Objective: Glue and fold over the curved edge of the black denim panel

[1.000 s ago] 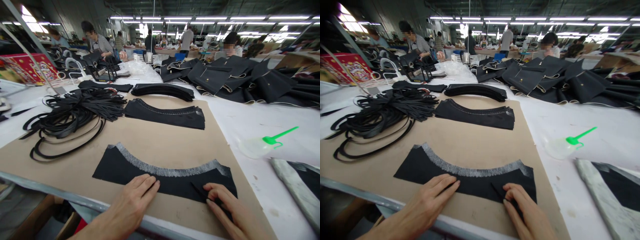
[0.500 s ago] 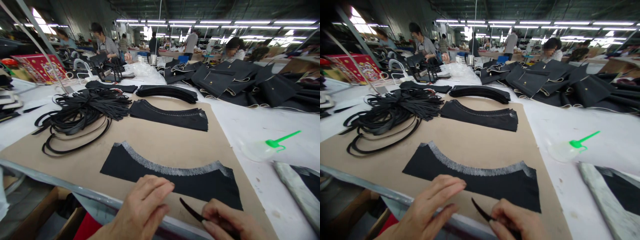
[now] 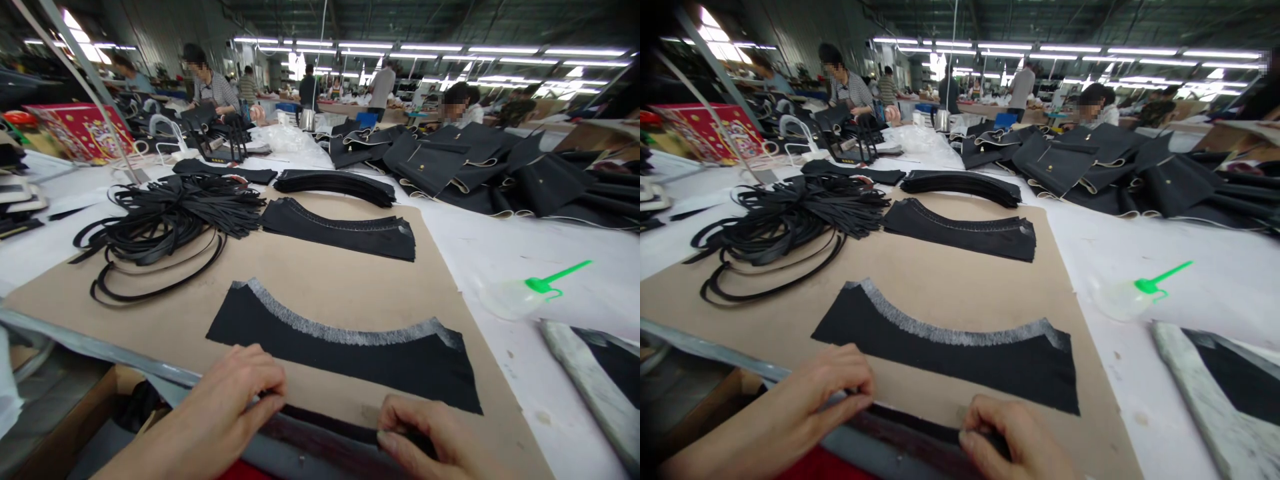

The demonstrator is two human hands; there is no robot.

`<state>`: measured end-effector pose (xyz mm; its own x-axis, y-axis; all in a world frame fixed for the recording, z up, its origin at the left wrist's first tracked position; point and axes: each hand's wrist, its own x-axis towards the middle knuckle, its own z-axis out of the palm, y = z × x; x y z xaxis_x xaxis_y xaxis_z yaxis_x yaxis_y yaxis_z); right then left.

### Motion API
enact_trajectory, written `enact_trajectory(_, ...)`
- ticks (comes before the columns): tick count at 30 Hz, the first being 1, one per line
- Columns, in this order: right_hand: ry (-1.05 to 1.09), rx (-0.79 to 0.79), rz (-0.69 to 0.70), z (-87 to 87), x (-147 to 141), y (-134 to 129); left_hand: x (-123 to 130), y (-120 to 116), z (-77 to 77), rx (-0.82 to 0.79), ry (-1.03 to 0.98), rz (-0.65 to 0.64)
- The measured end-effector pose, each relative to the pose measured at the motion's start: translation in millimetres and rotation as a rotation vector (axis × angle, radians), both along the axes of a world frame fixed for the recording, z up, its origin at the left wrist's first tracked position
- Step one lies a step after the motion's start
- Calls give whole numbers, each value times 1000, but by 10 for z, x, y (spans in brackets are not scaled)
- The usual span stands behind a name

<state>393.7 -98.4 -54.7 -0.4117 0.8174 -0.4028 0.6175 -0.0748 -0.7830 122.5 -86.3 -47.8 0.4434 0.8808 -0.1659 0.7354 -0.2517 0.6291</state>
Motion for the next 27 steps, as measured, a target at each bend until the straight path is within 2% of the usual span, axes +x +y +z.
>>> enact_trajectory(6,131,-70,15,-66,-253,114,240,-43,-17,21,-3,-93)
enact_trajectory(11,209,-93,47,-159,-273,188,438,-8,32,-184,-63,-86)
enact_trajectory(13,218,-106,54,-157,-236,188,456,26,28,-209,-70,-47)
enact_trajectory(20,71,-56,6,-104,-21,186,398,136,-11,-146,2,57)
enact_trajectory(27,-142,134,-51,-69,48,297,485,313,28,-68,152,110)
